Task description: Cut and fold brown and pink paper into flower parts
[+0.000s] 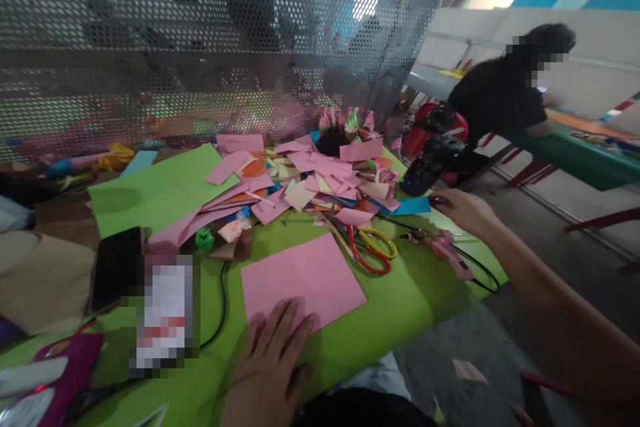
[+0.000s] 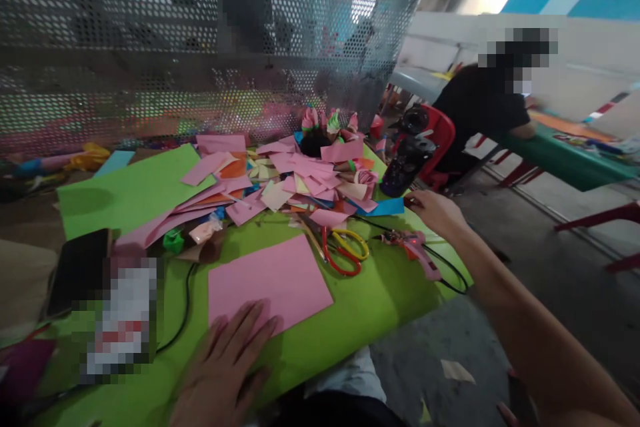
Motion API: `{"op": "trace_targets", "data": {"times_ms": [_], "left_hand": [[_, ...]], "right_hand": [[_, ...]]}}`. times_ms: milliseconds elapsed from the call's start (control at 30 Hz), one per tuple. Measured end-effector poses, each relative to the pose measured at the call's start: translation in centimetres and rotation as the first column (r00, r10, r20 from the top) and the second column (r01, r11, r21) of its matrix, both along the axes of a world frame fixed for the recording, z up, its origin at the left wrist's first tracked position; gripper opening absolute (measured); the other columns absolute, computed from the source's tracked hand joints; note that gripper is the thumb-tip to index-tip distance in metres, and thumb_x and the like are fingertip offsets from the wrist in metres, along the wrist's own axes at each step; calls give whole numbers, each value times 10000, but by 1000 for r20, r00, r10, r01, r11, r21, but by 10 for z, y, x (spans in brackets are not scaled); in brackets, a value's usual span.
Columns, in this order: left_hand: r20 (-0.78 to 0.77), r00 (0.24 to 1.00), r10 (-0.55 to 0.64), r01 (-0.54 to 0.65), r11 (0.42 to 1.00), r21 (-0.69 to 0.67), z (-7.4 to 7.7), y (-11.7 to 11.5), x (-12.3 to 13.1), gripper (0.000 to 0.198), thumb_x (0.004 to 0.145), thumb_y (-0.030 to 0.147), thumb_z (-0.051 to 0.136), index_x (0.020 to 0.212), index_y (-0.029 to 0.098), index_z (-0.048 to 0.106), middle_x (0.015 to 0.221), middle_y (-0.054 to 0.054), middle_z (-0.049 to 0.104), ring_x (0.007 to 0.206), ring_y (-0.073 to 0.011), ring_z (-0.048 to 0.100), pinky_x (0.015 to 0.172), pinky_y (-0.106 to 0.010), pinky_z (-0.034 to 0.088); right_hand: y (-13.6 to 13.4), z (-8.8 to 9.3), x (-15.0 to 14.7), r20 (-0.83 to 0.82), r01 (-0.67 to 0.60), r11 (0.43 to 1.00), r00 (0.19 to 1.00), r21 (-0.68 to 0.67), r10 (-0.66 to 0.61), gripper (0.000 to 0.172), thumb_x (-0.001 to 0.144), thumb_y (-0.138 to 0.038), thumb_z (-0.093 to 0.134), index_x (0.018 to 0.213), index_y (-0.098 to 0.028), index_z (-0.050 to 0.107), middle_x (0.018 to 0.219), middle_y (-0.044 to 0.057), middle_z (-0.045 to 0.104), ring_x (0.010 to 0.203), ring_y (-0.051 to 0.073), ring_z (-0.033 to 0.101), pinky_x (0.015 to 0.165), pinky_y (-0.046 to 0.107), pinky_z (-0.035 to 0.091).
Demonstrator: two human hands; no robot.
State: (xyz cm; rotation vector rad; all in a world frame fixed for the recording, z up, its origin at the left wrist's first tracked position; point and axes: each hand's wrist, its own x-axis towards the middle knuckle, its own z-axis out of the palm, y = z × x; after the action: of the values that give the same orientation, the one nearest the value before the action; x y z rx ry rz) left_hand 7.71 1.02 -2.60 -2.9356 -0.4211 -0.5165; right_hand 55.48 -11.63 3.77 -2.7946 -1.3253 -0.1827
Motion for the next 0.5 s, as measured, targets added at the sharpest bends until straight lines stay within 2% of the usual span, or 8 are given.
{"op": "trace_targets", "data": {"times_ms": [100, 167, 233, 300, 433, 500], "left_hand": [[-6, 1000, -30, 30, 999, 24, -10, 6, -3, 633, 883, 290, 506, 1501, 337, 378, 1529, 28, 456, 1385, -204, 424, 1135, -363, 280], [-14, 999, -34, 34, 999, 23, -17, 10, -5, 661, 869, 285, 516, 1508, 354, 360, 1518, 30, 471, 1366, -202, 450, 1129, -355, 287], [-25, 999, -47, 48, 998, 31, -22, 12, -6, 688, 850, 281, 530, 1511, 354, 353, 1510, 22, 480, 1349, -203, 472, 1120, -358, 294], [-30, 999, -38, 39, 998, 40, -25, 11, -5, 696, 834, 263, 533, 1505, 352, 368, 1501, 11, 491, 1339, -209, 486, 1119, -376, 295], [-64, 996, 67, -68, 998, -6, -28, 0, -1, 685, 809, 203, 524, 1467, 371, 433, 1488, 11, 505, 1360, -241, 470, 1144, -450, 277], [-76, 993, 94, -96, 995, -17, -31, -4, 0, 678, 806, 196, 530, 1452, 386, 452, 1478, 15, 516, 1375, -247, 455, 1156, -468, 263]], "right_hand": [[9, 17, -13, 36, -1, 999, 999, 44, -1, 337, 919, -292, 461, 1181, -231, 664, 1169, 91, 710, 990, 249, 675, 722, 296, 484], [25, 29, -24, 64, -36, 997, 997, 74, 32, 348, 919, -279, 462, 1220, -256, 635, 1186, 65, 696, 1019, 236, 662, 763, 293, 485], [48, 40, -33, 119, -81, 993, 990, 82, 71, 344, 917, -242, 462, 1219, -245, 629, 1189, 76, 687, 1016, 239, 658, 790, 304, 486], [78, 48, -38, 141, -61, 998, 988, 35, 56, 350, 927, -206, 459, 1239, -233, 615, 1244, 97, 663, 1079, 249, 640, 823, 309, 486], [143, 46, -28, 123, 23, 999, 992, -39, -18, 289, 941, -169, 500, 1197, -149, 633, 1160, 171, 680, 1040, 272, 657, 823, 341, 512], [169, 39, -16, 108, 89, 992, 991, -88, -79, 288, 951, -265, 571, 1193, -117, 620, 1156, 160, 661, 1021, 255, 654, 848, 388, 536]]}}
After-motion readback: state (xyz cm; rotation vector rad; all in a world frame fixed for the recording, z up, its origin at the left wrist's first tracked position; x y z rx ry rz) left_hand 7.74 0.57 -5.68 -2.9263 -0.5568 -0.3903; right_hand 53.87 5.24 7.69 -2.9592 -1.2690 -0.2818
